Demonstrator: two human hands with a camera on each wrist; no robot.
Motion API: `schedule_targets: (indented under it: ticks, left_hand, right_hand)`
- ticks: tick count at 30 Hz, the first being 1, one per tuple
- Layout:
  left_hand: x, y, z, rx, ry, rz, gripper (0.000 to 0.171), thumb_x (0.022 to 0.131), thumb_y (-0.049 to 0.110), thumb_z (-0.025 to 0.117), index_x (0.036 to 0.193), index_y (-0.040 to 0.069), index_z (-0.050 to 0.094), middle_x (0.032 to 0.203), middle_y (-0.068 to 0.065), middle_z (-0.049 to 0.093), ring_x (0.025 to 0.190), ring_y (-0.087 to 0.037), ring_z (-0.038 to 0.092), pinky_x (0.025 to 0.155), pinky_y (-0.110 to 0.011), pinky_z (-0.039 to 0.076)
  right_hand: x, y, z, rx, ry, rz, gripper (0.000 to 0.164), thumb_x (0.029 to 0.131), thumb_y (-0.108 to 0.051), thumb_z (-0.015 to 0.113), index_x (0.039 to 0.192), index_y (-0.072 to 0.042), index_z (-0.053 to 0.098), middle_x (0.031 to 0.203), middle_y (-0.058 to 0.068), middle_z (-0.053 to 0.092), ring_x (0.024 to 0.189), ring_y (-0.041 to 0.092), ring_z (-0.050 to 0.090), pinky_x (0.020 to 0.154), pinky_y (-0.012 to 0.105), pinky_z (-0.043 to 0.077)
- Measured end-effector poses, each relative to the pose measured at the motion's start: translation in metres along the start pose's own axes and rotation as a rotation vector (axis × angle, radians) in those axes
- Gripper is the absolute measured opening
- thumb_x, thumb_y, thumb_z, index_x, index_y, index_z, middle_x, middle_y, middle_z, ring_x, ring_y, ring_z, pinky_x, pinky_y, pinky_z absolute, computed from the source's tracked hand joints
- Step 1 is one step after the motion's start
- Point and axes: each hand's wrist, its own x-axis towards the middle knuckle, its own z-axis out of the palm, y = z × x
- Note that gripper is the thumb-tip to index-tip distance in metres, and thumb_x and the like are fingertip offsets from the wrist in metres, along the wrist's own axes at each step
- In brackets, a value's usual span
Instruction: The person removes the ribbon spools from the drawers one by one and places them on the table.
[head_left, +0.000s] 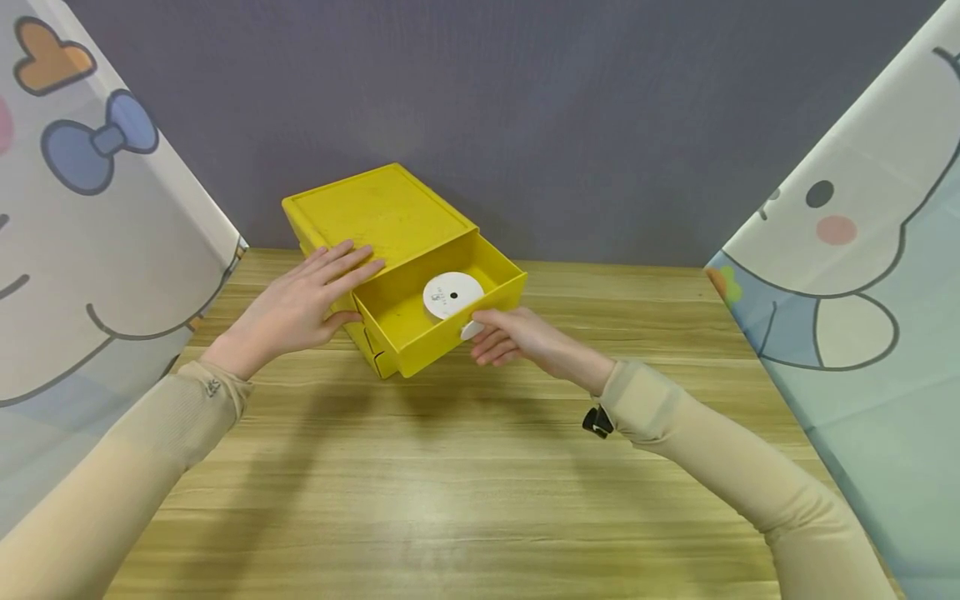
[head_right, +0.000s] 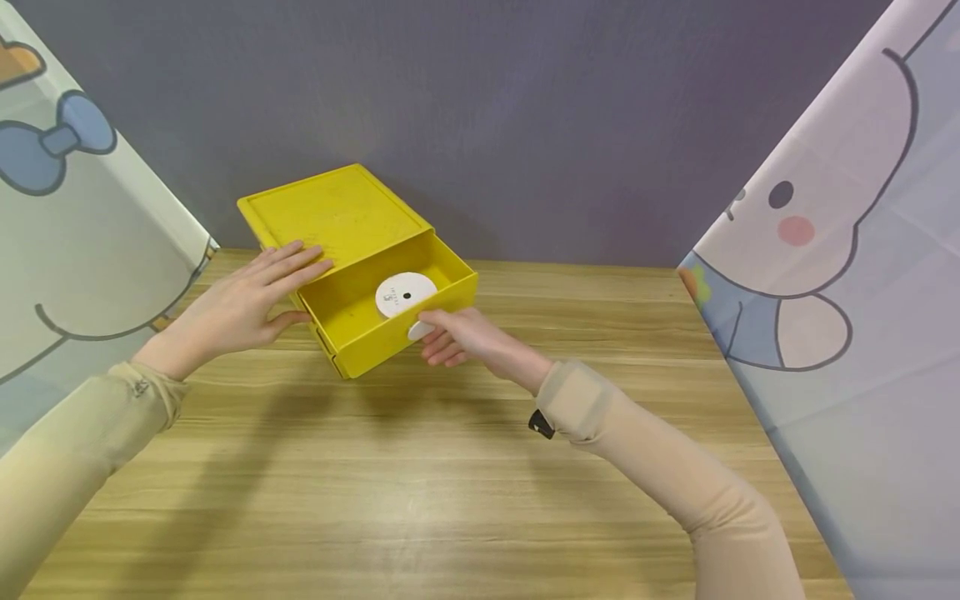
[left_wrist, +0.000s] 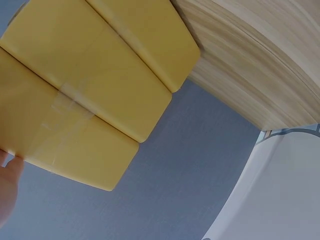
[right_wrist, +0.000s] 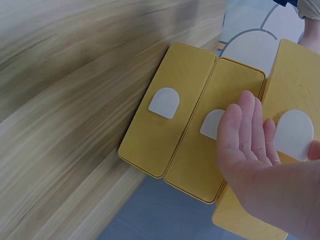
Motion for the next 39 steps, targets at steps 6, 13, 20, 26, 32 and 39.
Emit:
schedule_targets:
  ticks: [6,13,20,26,32,39]
  left_hand:
    - [0.000,0.000,0.000,-0.013,-0.002,-0.007,0.078,0.083,0.017,0.074,0.150,0.018,0.034,0.155,-0.015,0.034,0.144,-0.038,0.029,0.118,-0.058,0.026]
    - [0.001,0.000,0.000,-0.016,-0.008,-0.012,0.078,0.083,0.017,0.074,0.150,0.019,0.033,0.155,-0.014,0.034,0.145,-0.038,0.028,0.118,-0.058,0.026]
    - [0.001,-0.001,-0.001,-0.015,-0.013,-0.019,0.078,0.084,0.017,0.074,0.150,0.020,0.033,0.155,-0.014,0.034,0.144,-0.038,0.028,0.118,-0.058,0.026]
    - [0.000,-0.001,-0.001,-0.016,-0.017,-0.022,0.078,0.084,0.016,0.074,0.150,0.019,0.033,0.155,-0.014,0.033,0.144,-0.039,0.028,0.118,-0.058,0.025]
    - [0.000,0.000,-0.001,-0.016,-0.012,-0.023,0.077,0.083,0.017,0.074,0.150,0.018,0.034,0.155,-0.015,0.034,0.145,-0.038,0.028,0.118,-0.058,0.025]
    - [0.000,0.000,0.000,-0.020,-0.011,-0.025,0.078,0.083,0.017,0.074,0.150,0.018,0.035,0.155,-0.015,0.034,0.145,-0.038,0.027,0.118,-0.058,0.025]
  right_hand:
    - [-0.003,0.000,-0.001,-0.002,-0.004,-0.001,0.050,0.098,-0.040,0.044,0.117,0.004,0.062,0.116,0.022,0.066,0.095,0.025,0.069,0.086,0.031,0.057]
    - [-0.004,0.002,-0.001,0.009,0.003,0.003,0.049,0.099,-0.038,0.045,0.116,0.005,0.062,0.111,0.020,0.069,0.088,0.018,0.069,0.083,0.029,0.058]
    - [-0.005,0.003,0.000,0.010,-0.001,0.001,0.051,0.099,-0.038,0.045,0.118,0.007,0.060,0.109,0.018,0.070,0.088,0.018,0.069,0.086,0.031,0.057]
    - [-0.005,0.004,0.000,0.010,-0.004,0.008,0.053,0.099,-0.037,0.044,0.121,0.010,0.058,0.111,0.020,0.069,0.091,0.022,0.069,0.093,0.040,0.055]
    - [-0.008,0.006,-0.001,0.007,-0.007,0.004,0.052,0.099,-0.036,0.043,0.121,0.009,0.058,0.111,0.020,0.068,0.088,0.018,0.069,0.085,0.031,0.057]
    - [-0.011,0.008,-0.001,0.015,-0.021,-0.013,0.053,0.099,-0.037,0.043,0.122,0.009,0.057,0.110,0.020,0.068,0.085,0.016,0.069,0.087,0.034,0.057]
